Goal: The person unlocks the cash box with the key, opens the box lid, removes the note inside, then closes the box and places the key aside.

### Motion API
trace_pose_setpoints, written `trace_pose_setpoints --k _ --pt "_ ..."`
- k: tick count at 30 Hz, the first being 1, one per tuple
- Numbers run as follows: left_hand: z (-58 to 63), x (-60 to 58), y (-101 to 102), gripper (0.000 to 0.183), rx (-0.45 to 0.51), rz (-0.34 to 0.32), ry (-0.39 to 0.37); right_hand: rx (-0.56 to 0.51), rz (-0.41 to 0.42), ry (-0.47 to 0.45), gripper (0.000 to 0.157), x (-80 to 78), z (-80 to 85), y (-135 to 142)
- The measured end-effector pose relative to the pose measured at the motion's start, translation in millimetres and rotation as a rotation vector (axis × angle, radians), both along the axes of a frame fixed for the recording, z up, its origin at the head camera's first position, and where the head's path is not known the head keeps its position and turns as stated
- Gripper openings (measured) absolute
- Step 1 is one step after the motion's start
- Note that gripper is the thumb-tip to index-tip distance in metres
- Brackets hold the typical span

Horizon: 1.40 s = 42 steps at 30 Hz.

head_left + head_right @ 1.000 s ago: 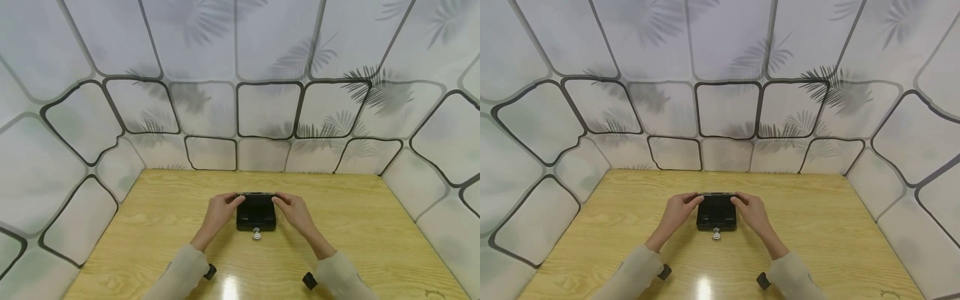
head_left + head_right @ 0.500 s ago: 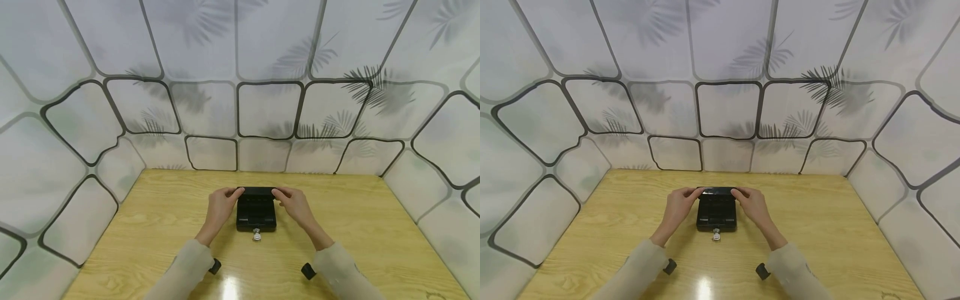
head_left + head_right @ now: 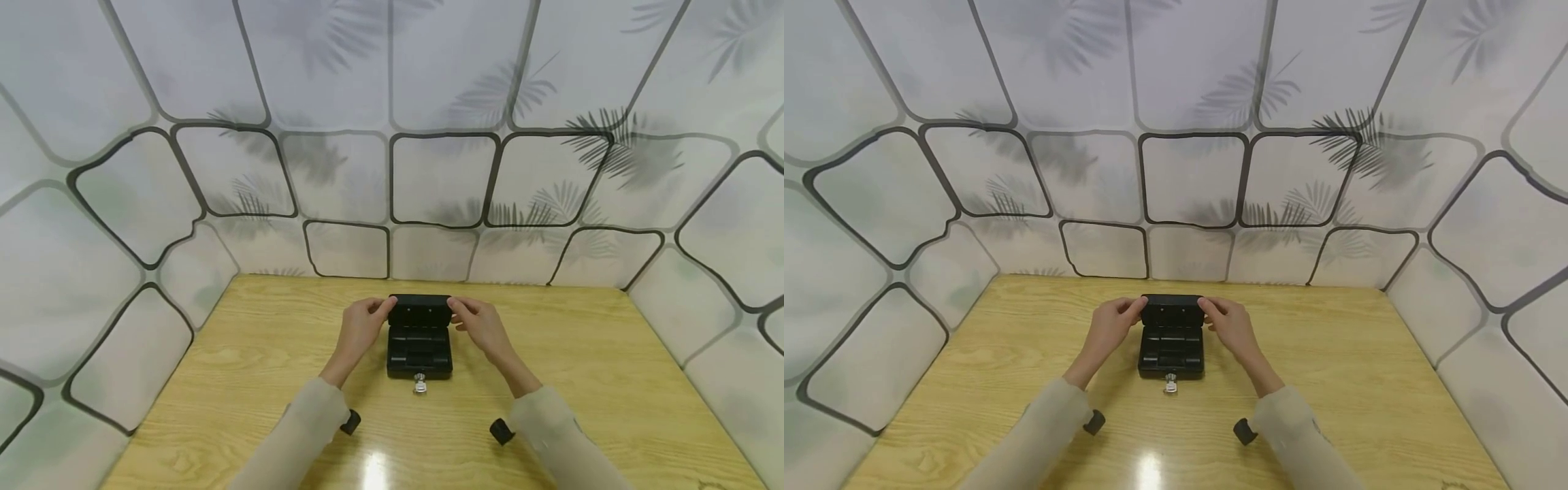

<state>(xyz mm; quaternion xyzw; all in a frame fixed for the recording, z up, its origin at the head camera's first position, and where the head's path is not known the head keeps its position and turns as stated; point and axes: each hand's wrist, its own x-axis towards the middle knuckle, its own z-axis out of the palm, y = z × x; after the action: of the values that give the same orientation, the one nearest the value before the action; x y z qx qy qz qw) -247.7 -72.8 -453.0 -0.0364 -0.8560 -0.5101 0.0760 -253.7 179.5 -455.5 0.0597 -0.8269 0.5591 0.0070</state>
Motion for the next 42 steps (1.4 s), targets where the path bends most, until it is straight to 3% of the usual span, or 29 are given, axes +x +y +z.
trace_pose_setpoints --k 8,18,27,42 --pt "-1.1 -7.0 1 0.047 0.026 0.033 -0.021 -0.026 0.010 -0.020 0.056 -5.8 -2.3 2" --pt "-7.4 -14.1 0 0.044 0.129 0.040 -0.028 -0.069 0.048 -0.044 0.047 -17.2 -7.0 4" --pt "-14.8 -20.7 1 0.036 0.186 0.033 0.001 -0.128 -0.009 -0.039 0.046 -22.1 -13.3 2" --pt "-17.9 -23.3 0 0.034 0.181 0.025 0.005 -0.151 -0.028 -0.038 0.047 -22.8 -17.8 2"
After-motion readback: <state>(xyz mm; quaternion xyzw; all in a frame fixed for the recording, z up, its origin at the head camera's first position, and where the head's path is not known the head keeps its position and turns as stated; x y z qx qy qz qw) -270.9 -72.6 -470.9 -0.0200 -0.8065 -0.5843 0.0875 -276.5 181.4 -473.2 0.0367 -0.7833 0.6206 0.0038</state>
